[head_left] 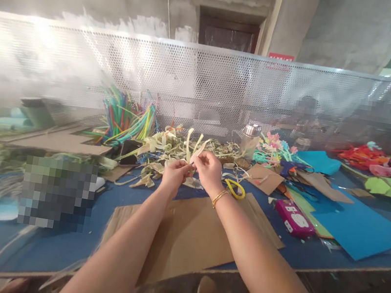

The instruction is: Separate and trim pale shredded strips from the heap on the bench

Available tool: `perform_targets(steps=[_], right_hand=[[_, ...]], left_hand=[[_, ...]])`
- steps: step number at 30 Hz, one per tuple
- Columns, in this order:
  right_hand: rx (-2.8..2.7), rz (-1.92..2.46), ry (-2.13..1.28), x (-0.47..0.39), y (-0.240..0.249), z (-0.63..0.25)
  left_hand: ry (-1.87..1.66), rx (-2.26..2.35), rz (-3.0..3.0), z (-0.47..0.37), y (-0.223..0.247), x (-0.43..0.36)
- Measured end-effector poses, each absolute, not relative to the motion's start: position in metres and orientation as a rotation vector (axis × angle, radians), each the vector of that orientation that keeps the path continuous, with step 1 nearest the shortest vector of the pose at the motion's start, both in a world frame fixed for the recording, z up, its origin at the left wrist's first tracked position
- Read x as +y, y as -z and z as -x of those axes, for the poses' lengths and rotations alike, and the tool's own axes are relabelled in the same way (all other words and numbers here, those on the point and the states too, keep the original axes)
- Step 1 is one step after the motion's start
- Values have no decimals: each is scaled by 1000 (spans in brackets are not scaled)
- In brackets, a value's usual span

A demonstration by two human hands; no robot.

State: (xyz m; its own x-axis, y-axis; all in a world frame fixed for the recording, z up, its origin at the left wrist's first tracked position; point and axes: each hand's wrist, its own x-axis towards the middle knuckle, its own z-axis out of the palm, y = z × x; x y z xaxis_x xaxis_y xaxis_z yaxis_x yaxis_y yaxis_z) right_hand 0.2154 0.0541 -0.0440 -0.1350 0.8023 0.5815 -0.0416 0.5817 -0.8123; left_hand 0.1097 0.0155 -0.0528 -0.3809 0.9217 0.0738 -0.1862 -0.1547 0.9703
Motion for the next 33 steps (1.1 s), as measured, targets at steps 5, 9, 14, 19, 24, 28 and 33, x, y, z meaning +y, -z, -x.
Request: perform_targets(steps=[5, 9, 14, 19, 24, 28, 33], right_hand=[[-1731, 624, -680, 51, 42, -219], [-1895, 593, -371, 47, 40, -223], [-2004, 635, -339, 47, 42, -224], [-2058, 680, -366, 45, 43, -227], [-2113, 752, -242, 43, 43, -229], [-2142, 770, -160, 45, 46, -228], [-2125, 868, -28, 47, 46, -231]], left_hand=[[-1698, 1260, -993, -111, 56, 17], [-1648, 1316, -1108, -111, 62, 19], [-1662, 1308, -1137, -110, 68, 24], [-1657, 1355, -1165, -107, 73, 25], [-1681, 1332, -1155, -108, 74, 24], [-1675, 1338, -1103, -109, 74, 27], [-1685, 1331, -1045, -111, 74, 30]])
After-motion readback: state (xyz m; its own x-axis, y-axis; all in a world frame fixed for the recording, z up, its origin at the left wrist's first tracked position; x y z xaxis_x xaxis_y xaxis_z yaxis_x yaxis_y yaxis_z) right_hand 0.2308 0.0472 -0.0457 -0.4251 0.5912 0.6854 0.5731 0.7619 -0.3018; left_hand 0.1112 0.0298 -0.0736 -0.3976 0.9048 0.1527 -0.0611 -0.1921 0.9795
